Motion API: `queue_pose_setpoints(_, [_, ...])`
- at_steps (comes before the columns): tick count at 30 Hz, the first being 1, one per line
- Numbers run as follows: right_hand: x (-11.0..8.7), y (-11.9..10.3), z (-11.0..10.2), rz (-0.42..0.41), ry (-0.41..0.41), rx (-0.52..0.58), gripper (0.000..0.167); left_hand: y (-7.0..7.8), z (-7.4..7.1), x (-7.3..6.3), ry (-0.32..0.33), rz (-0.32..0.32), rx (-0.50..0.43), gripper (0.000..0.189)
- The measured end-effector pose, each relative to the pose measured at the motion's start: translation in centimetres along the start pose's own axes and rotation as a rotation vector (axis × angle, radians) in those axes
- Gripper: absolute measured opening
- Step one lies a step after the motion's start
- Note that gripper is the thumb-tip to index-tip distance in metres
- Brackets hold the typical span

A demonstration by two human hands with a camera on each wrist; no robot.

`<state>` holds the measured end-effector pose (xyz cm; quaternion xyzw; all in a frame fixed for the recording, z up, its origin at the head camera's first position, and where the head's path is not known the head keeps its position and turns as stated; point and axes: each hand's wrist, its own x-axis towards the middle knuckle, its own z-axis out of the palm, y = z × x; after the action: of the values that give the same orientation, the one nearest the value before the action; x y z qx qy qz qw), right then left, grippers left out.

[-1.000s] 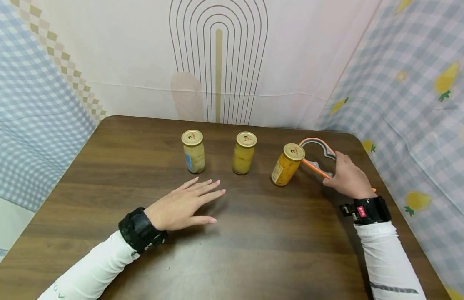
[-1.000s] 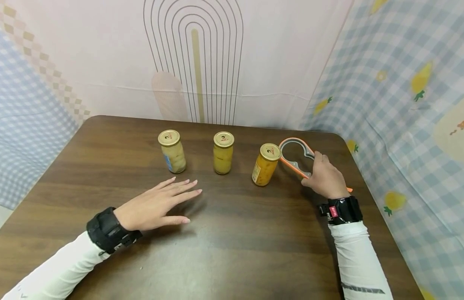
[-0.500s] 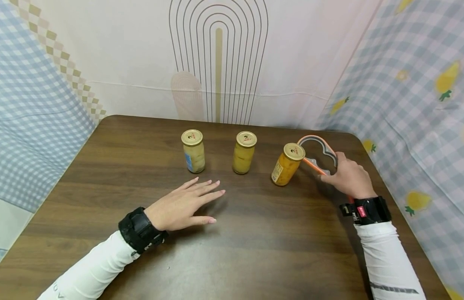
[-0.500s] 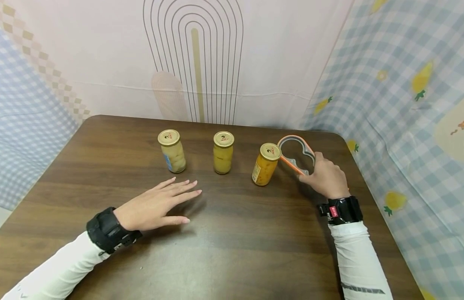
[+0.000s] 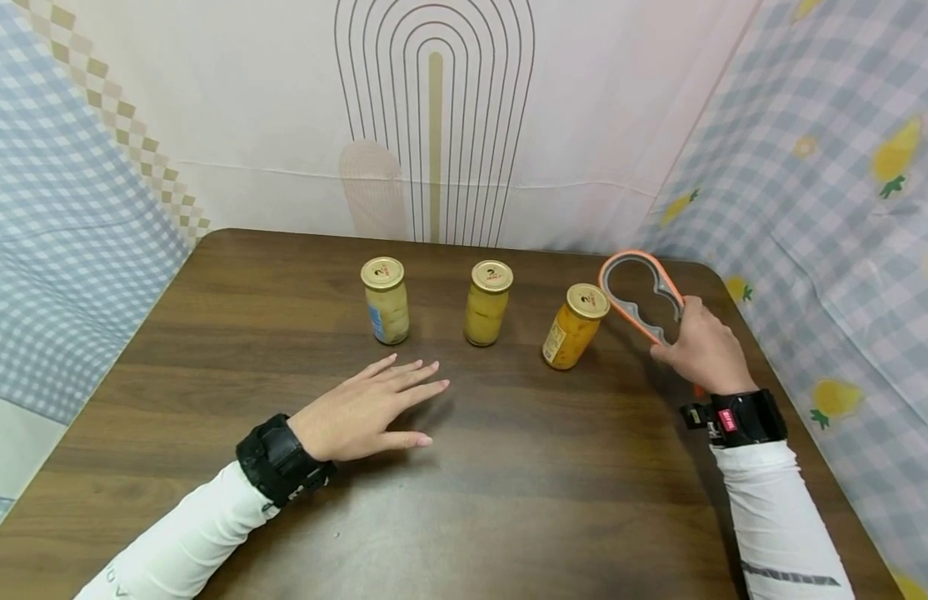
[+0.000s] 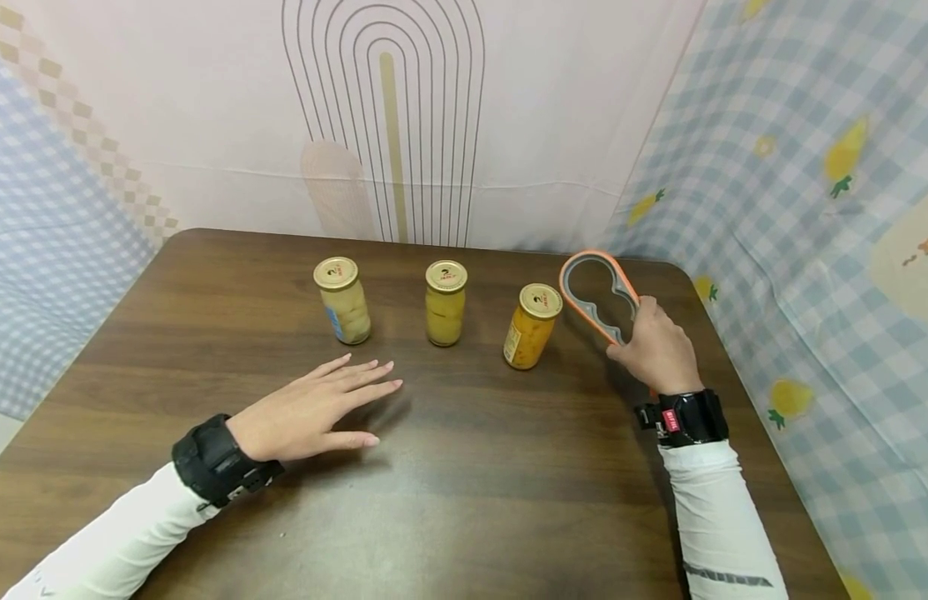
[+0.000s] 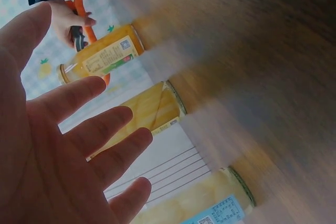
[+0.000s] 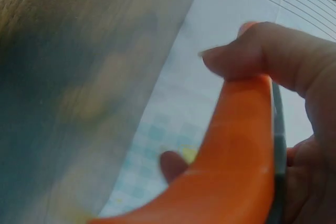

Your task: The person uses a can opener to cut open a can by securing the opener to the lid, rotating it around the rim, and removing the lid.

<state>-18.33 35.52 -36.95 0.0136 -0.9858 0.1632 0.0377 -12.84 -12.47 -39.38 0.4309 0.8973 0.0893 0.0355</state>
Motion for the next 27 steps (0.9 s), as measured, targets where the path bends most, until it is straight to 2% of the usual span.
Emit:
queue_pose_setpoints(3, [-0.11,-0.03,0.03,0.002,0.018,0.016,0.063,0.00,-0.01,-0.02,-0.003,-0.003,-0.002,0.074])
queue_pose_setpoints(7, [-0.28,-0.04,0.11,-0.010,0.048,0.035,0.055,-0.01,-0.02,-0.01,-0.001,-0.001,-0.004,0.074])
queue_pose_setpoints(18, [-0.30,-0.07,-0.09,-0.029,0.047,0.031,0.051,0.00,0.04,0.06,-0.002,0.006,-0.007,0.074])
queue_pose_setpoints(27, [-0.30,-0.46,-0.18,-0.058,0.123,0.012,0.047,0.05,0.06,0.12,0.001,0.013,-0.009,0.073])
